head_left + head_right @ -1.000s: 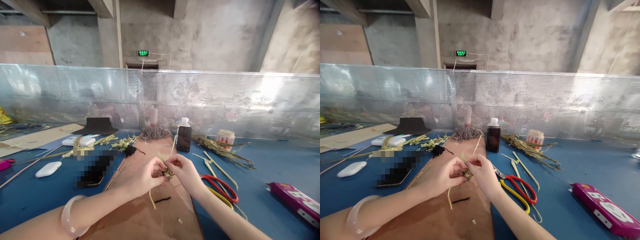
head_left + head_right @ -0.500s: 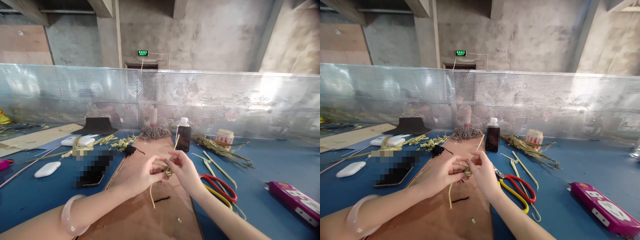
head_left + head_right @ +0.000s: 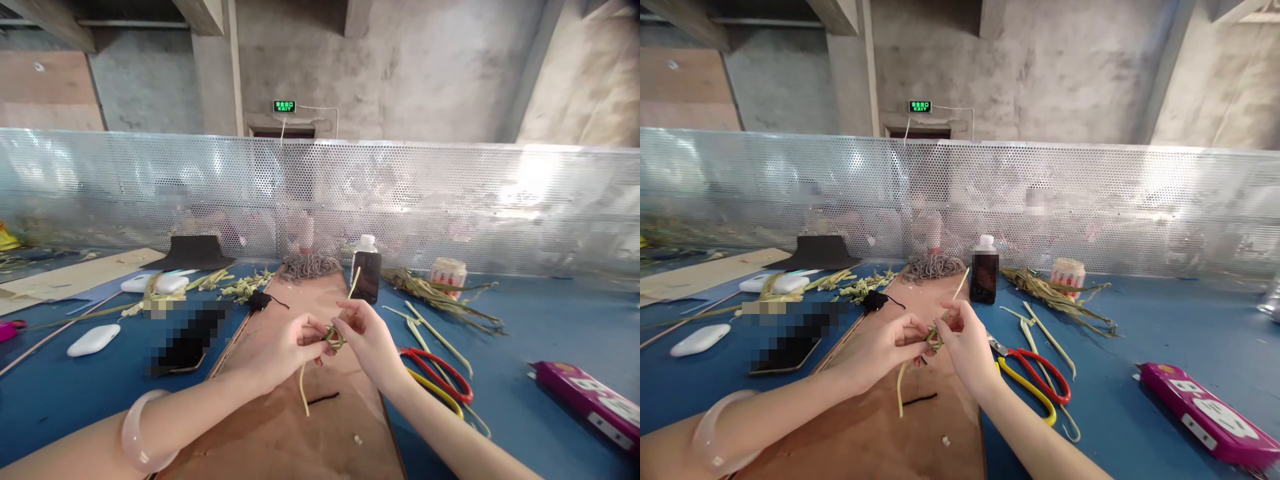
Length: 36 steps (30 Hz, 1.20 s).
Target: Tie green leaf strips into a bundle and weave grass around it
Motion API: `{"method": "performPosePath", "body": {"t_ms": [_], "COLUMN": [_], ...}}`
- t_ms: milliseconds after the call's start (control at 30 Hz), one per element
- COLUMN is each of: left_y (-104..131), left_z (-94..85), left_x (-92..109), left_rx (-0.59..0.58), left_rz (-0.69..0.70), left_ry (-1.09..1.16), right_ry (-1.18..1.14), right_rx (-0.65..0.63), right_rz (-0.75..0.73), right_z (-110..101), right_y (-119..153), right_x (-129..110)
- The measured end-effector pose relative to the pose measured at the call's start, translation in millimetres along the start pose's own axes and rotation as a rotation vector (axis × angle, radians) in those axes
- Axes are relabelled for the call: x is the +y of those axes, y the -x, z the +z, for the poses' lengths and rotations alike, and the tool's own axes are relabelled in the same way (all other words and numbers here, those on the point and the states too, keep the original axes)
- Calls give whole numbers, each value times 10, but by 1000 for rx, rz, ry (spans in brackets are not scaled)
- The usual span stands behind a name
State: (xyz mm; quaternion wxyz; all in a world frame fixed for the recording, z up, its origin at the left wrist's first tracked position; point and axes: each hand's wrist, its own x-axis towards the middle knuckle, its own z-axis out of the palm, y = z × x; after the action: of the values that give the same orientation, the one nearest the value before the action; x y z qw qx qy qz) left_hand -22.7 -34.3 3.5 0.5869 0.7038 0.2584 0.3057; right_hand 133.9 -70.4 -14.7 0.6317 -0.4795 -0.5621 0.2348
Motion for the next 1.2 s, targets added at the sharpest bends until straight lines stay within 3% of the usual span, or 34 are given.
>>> {"method": "performPosePath", "body": {"t_ms": [700, 933, 1200], "left_y": [-2, 5, -42], "left_z": [-1, 23, -18], "left_x": [15, 43, -79], "left_rx": [14, -13, -14], "left_rz": [-19, -12, -12], "left_ry": [-24, 21, 183], "right_ry": [142, 157, 160], "right_rx": [46, 40, 54], "right_rz": [-52, -46, -45], "right_z": [15, 12, 17], "right_y": [51, 69, 45], "right_x": [-44, -89, -62]}}
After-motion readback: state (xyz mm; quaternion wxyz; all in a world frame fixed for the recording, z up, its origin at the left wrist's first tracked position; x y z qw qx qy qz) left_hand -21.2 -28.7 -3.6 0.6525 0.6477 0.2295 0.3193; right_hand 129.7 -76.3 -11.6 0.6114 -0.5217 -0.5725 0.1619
